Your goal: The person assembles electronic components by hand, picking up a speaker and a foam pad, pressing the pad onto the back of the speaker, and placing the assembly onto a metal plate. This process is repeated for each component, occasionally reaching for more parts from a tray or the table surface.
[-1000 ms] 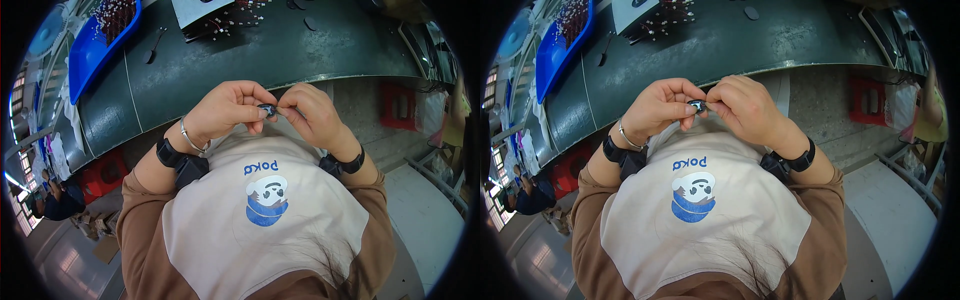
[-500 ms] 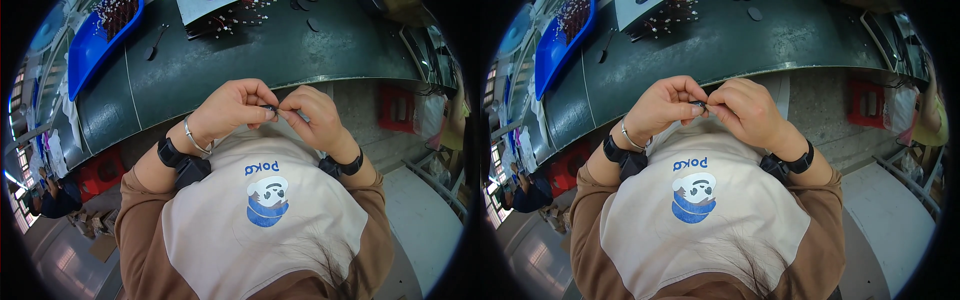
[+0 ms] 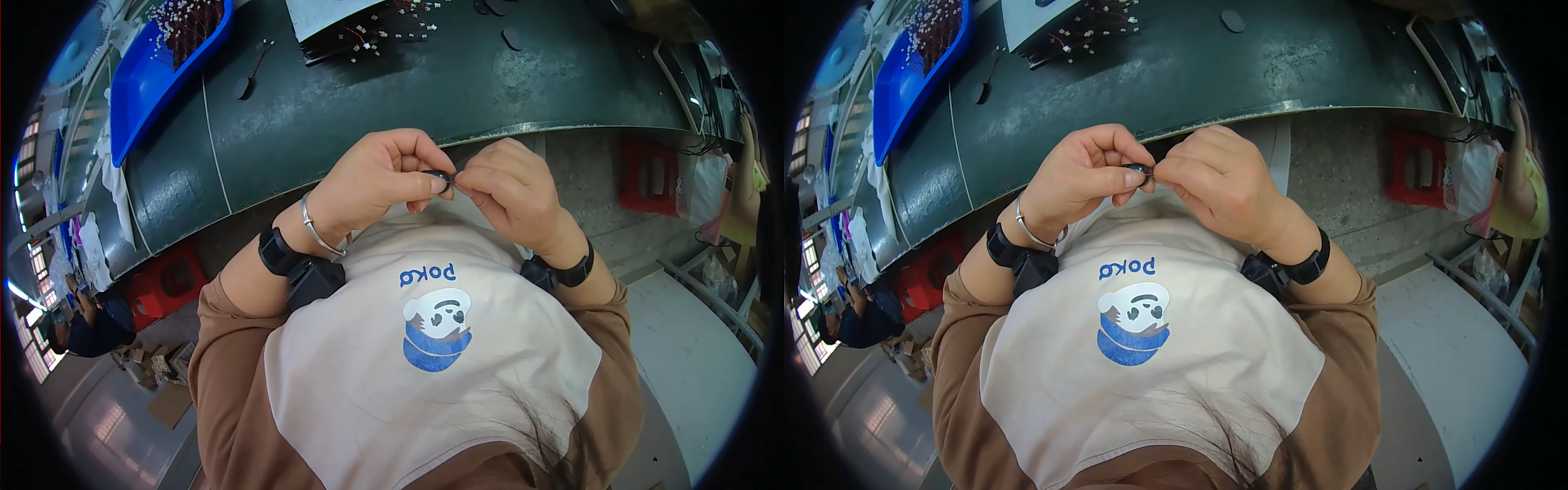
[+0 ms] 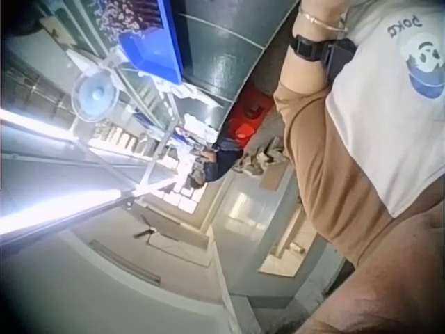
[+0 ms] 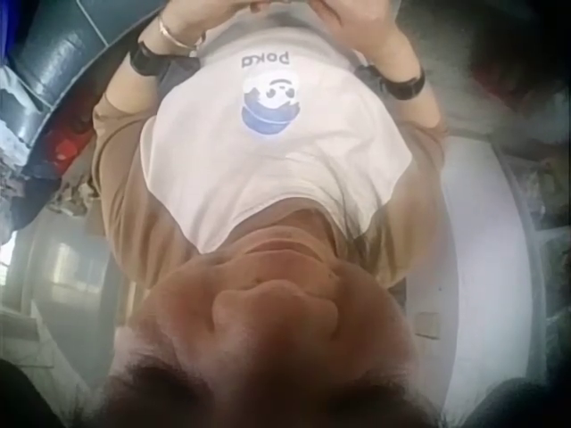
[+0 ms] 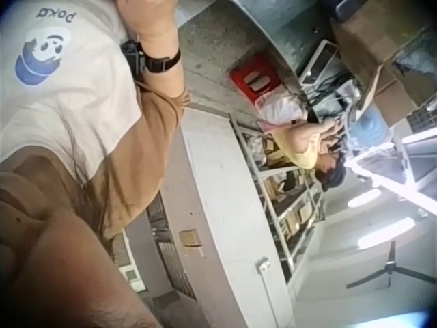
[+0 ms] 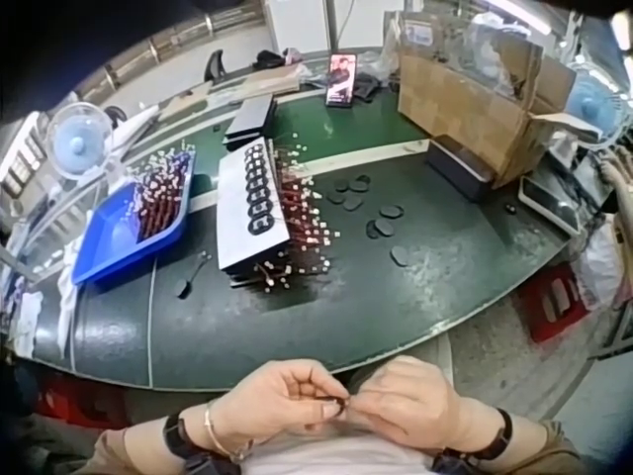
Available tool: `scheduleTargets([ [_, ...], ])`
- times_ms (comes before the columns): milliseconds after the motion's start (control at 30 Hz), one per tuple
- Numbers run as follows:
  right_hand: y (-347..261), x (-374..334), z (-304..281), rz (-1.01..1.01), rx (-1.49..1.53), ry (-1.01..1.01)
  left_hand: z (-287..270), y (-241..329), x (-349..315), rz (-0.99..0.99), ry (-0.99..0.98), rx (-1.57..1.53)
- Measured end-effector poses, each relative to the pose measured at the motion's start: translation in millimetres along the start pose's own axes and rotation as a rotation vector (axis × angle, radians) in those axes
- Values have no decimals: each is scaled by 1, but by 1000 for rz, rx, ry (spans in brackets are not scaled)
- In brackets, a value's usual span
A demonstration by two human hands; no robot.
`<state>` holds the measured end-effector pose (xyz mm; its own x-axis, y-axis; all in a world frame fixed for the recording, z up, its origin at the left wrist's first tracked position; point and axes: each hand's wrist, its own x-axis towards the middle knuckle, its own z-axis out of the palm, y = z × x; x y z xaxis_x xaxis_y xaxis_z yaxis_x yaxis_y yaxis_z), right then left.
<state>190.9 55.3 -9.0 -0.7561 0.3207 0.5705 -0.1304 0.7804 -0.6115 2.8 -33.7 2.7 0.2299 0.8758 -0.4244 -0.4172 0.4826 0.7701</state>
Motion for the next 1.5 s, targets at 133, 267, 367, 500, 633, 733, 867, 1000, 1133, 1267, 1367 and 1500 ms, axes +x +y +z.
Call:
scheduleTargets([
  [133, 2, 0, 0, -34, -28, 11, 0, -3, 0, 31, -14, -37],
  [267, 3, 1, 0, -42, -18, 3, 0, -2, -1, 83, -23, 32],
  [367, 3, 1, 0, -52, -9, 0, 0, 0, -2, 83, -31, 37],
  [500, 0, -1, 2, 67, 132, 19, -1, 2, -2, 71, -46, 19],
  [633, -4, -3, 0, 219, 261, -37, -5, -2, -1, 73, -69, -16],
  [733, -5, -5, 0, 361, 409, -84, -5, -4, -1, 88, -75, -26],
  [867, -6, -5, -1, 486, 557, -126, -5, -5, -1, 114, -77, -15],
  [1000, -5, -10, 2, 671, 781, -144, -7, -6, -1, 121, -78, -5],
  [1133, -4, -11, 4, 841, 987, -109, -5, -7, 0, 113, -60, -29],
  [1267, 1, -13, 3, 607, 681, -4, -2, 0, -1, 67, -34, -87],
  [1367, -4, 3, -8, 310, 269, 20, 0, 3, -1, 33, -20, -104],
  [1500, -4, 5, -6, 199, 44, -10, 2, 6, 2, 20, -39, -19],
])
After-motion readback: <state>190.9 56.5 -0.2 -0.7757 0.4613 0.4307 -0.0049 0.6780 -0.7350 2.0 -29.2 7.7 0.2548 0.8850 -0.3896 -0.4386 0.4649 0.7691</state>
